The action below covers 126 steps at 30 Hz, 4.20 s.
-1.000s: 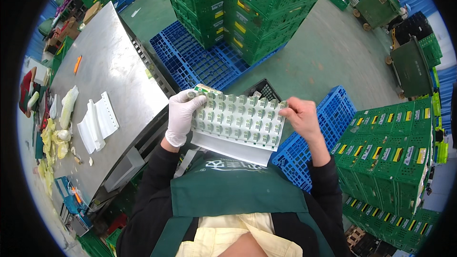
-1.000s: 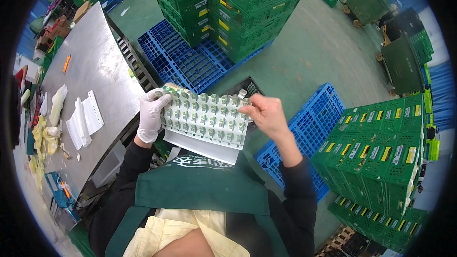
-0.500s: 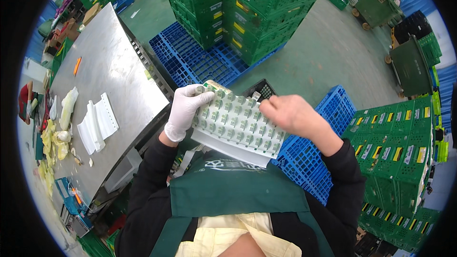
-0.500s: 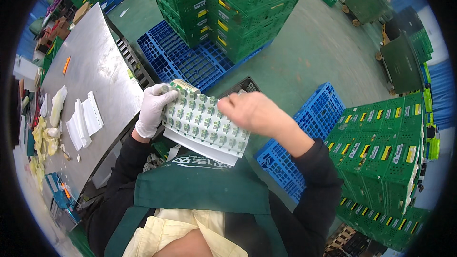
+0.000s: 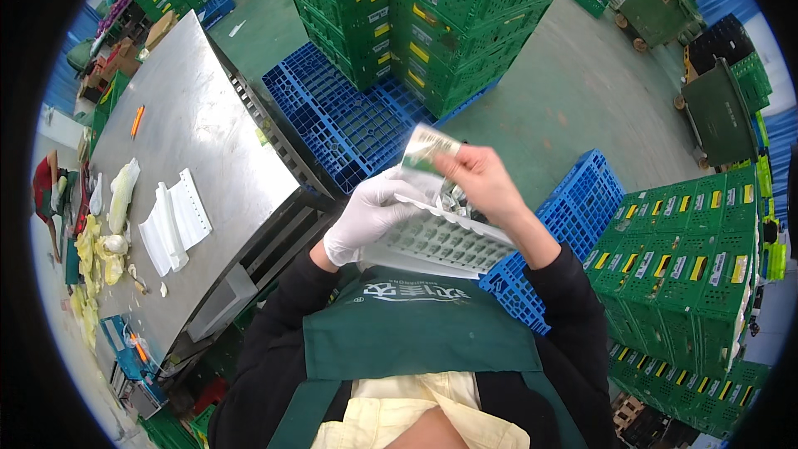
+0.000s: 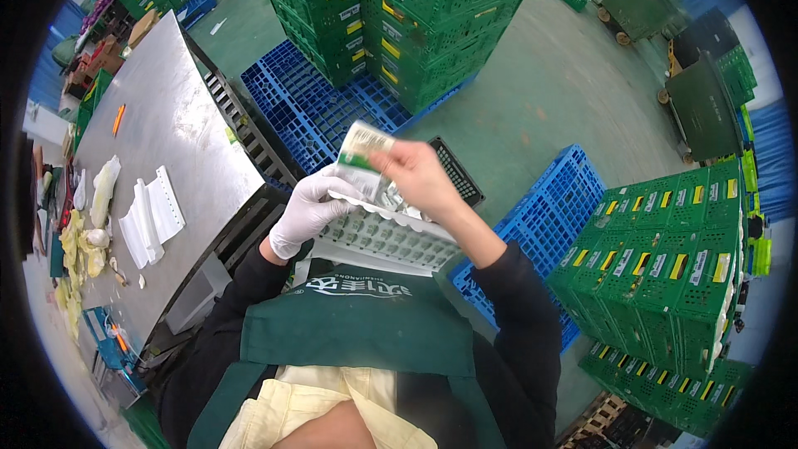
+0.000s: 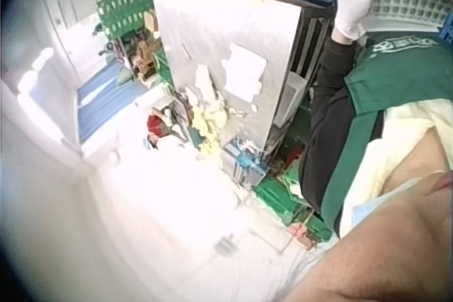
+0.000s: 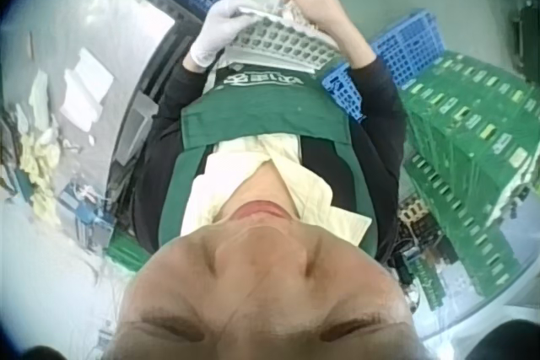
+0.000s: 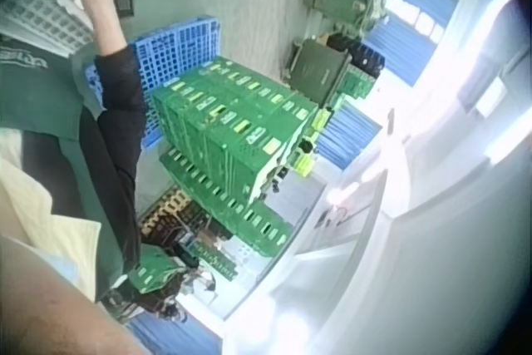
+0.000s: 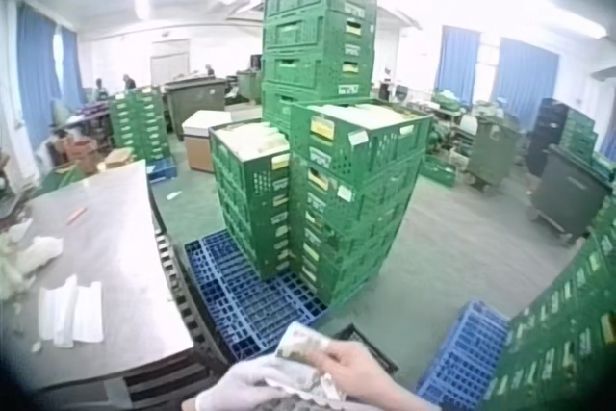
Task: The person applies individual adhesive labels to plastic blister packs by hand, peeling labels from a strip and pressing them onto the containers before placing them in a bin.
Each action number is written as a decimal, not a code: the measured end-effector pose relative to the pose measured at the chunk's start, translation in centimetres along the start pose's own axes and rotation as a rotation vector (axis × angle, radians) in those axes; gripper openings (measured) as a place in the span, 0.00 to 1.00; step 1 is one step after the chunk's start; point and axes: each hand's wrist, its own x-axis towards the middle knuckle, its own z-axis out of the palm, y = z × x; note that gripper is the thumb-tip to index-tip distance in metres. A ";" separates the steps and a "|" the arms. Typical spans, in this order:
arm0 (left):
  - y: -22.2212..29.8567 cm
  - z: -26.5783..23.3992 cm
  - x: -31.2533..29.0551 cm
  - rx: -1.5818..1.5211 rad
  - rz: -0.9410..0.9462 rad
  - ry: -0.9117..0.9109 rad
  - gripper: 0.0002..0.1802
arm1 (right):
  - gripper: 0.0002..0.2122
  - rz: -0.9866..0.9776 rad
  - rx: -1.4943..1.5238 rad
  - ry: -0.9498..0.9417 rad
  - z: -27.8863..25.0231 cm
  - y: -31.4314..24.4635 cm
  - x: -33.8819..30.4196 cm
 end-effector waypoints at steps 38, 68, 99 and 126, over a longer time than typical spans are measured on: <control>-0.5 0.8 -1.5 0.120 0.042 0.043 0.06 | 0.10 0.055 0.020 -0.032 2.4 0.3 -1.2; -1.2 0.8 -2.6 -0.069 -0.151 0.079 0.08 | 0.08 -0.100 -0.379 0.039 2.2 -1.3 -1.7; 0.5 -0.9 -0.3 -0.162 -0.377 0.292 0.08 | 0.05 -0.999 -1.208 -0.246 2.6 -2.8 -3.0; -0.5 0.3 -1.6 0.065 -0.039 0.070 0.07 | 0.10 0.137 -0.134 0.005 1.7 -0.4 -0.7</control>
